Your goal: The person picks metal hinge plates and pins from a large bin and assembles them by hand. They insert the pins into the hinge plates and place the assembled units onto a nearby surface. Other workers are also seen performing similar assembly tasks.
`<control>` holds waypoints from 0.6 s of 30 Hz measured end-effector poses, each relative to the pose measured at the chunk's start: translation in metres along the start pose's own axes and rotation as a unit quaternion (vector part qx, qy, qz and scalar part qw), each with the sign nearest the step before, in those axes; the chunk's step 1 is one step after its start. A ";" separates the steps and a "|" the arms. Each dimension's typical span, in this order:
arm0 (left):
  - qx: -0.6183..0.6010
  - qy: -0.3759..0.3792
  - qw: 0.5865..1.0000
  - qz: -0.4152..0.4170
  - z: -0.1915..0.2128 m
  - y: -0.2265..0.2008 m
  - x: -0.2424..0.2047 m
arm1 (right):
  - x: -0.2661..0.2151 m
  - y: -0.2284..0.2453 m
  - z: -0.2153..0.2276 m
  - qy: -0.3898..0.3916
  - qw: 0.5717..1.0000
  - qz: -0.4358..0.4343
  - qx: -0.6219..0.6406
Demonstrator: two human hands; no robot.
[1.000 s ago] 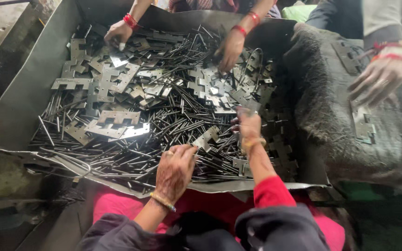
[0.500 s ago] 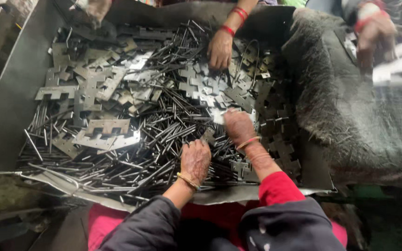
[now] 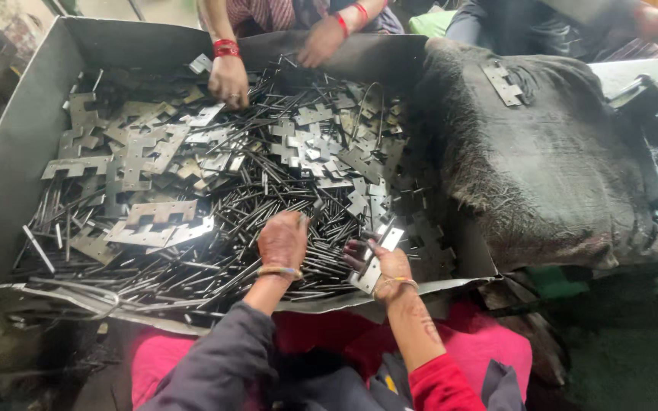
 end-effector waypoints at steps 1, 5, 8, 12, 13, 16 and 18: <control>-0.104 0.029 0.989 0.099 0.005 0.001 -0.007 | -0.001 -0.008 -0.001 -0.011 1.000 -0.014 -0.021; -0.541 0.095 0.822 0.148 0.003 -0.015 -0.045 | -0.004 -0.025 -0.017 -0.001 0.999 -0.028 -0.020; -0.506 0.083 0.845 0.153 -0.001 -0.022 -0.071 | -0.013 -0.032 -0.031 0.019 0.991 -0.059 0.117; -0.230 -0.152 0.960 -0.050 0.002 -0.028 -0.085 | -0.022 -0.036 -0.052 0.115 0.984 -0.048 0.128; -0.294 -0.120 0.948 -0.006 0.002 -0.027 -0.083 | -0.024 -0.036 -0.057 0.127 0.989 -0.023 0.075; -0.448 0.019 0.887 0.107 0.008 -0.023 -0.070 | -0.028 -0.035 -0.081 0.133 0.989 0.046 0.043; -0.508 0.167 0.831 0.151 0.022 -0.013 -0.056 | -0.029 -0.027 -0.102 0.138 0.981 0.127 -0.056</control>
Point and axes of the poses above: each hand's wrist, its own x-axis towards the middle knuckle, its own z-axis out of the back of the hand, y = z × x, the point moved 1 cm from there along x, towards the middle knuckle, and after that the axes turned 9 degrees about z, right-handed, at the moved point
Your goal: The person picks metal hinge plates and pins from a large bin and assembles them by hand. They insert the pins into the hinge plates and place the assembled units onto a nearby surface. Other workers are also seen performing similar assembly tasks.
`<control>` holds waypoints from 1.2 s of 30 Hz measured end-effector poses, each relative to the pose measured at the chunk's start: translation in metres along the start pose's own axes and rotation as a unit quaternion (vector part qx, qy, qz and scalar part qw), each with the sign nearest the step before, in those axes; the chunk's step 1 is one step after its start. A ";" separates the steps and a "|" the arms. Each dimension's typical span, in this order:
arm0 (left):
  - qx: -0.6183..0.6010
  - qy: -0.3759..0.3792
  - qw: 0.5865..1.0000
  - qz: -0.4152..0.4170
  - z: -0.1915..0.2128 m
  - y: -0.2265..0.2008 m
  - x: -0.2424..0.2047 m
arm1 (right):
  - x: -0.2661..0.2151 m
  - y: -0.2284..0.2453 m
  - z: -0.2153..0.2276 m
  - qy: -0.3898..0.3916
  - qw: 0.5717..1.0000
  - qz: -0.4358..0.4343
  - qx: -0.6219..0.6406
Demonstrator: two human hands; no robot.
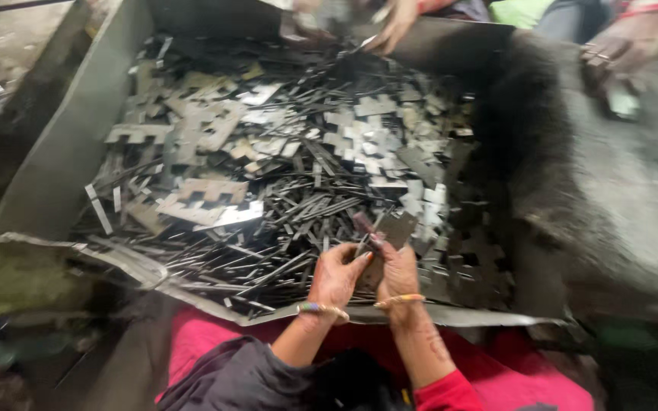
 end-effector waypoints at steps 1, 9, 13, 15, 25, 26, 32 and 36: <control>0.054 -0.004 0.998 -0.024 0.014 -0.008 -0.001 | 0.004 0.006 -0.011 0.013 0.998 0.030 -0.052; 0.434 0.151 0.884 -0.079 0.091 -0.063 0.003 | 0.008 0.067 -0.030 0.360 0.637 -0.014 -0.682; 0.461 -0.068 0.883 -0.057 0.138 -0.056 0.039 | -0.005 0.083 0.002 0.215 0.773 -0.020 -0.597; 0.637 -0.235 0.719 -0.147 0.173 -0.041 0.053 | -0.005 0.116 0.041 0.122 0.813 0.056 -0.566; 0.686 -0.154 0.649 -0.291 0.211 -0.019 0.075 | 0.087 0.294 0.266 -0.276 0.645 0.227 -0.675; 0.686 -0.154 0.649 -0.290 0.207 -0.028 0.070 | 0.095 0.299 0.270 -0.292 0.686 0.148 -0.650; 0.435 -0.360 0.792 -0.232 0.142 -0.070 0.022 | 0.064 0.278 0.167 -0.218 0.366 0.272 -0.863; 0.089 -0.176 0.970 -0.141 0.066 -0.069 0.012 | 0.010 0.151 0.037 0.130 0.544 0.358 -0.748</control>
Point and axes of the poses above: each hand's wrist, its own x-axis towards the middle knuckle, its own z-axis out of the back of the hand, y = z × x, the point moved 1 cm from there along x, towards the middle knuckle, and after that the axes turned 9 degrees about z, right-handed, at the moved point
